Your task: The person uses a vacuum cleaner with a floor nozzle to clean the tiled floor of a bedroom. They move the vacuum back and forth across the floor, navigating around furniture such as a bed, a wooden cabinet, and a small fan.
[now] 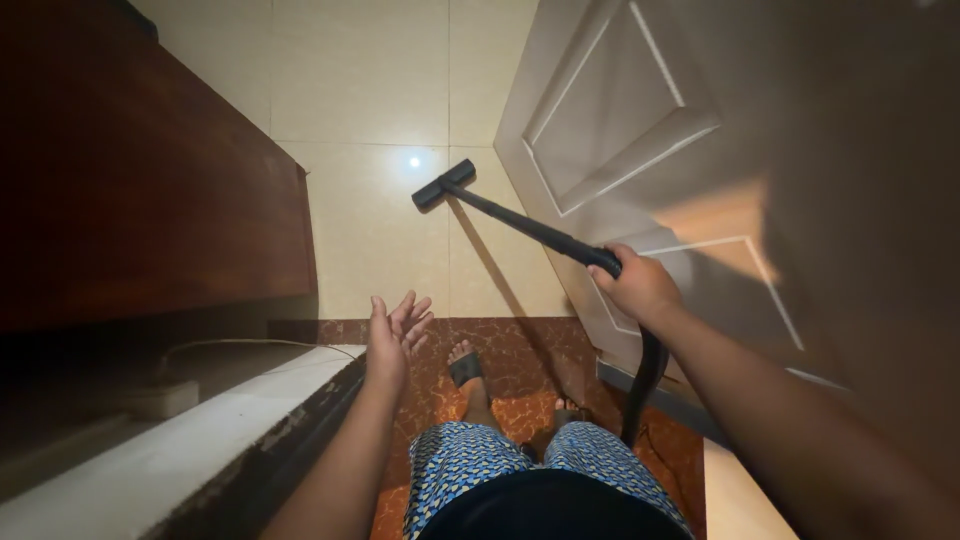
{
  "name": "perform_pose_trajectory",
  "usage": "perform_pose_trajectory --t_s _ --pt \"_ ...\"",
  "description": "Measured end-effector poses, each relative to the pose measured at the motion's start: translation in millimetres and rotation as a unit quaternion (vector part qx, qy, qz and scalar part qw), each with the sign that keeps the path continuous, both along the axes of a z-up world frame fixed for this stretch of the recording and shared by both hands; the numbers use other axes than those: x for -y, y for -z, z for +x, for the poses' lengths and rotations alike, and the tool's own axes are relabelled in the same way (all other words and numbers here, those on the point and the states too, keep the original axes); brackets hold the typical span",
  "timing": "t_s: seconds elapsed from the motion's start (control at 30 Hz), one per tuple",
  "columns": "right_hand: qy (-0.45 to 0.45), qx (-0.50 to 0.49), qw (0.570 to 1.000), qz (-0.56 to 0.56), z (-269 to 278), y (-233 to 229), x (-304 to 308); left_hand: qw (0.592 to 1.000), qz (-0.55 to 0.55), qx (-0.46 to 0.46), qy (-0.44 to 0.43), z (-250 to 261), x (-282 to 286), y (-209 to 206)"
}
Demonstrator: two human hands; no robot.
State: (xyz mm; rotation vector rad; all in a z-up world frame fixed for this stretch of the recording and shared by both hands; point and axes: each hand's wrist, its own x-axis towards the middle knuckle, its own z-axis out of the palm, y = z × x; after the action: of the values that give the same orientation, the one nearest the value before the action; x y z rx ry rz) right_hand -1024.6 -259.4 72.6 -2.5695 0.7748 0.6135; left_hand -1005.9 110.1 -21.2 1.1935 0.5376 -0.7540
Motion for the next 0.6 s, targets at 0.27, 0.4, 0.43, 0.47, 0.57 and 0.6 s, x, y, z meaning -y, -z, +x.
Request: perform_pose_trajectory --t_s 0.27,0.4,0.43,0.47,0.57,0.6 --pt "-0.051 0.007 0.999 -0.007 -53.3 -3.2 60.1 0.999 -0.005 0.01 -0.052 -44.0 37.7 -20.8" --pt "-0.08 0.006 0.997 0.012 -77.3 7.8 96.1 0.992 -0.016 0.022 -0.125 -93.2 61.2 -27.1" --pt "-0.096 0.011 0.995 0.023 -84.6 13.2 103.4 0.989 -0.021 0.027 -0.146 -109.8 67.6 -30.0" --pt "-0.103 0.011 0.994 0.024 -91.5 19.0 107.9 0.984 -0.034 0.035 -0.173 -127.0 74.6 -33.0" --pt "-0.106 -0.002 0.994 0.042 -113.3 28.1 112.0 0.967 -0.061 0.052 -0.24 -173.8 91.5 -38.5" --pt "-0.097 -0.014 0.994 0.057 -120.7 29.5 109.0 0.963 -0.066 0.055 -0.256 -188.1 94.7 -39.9"
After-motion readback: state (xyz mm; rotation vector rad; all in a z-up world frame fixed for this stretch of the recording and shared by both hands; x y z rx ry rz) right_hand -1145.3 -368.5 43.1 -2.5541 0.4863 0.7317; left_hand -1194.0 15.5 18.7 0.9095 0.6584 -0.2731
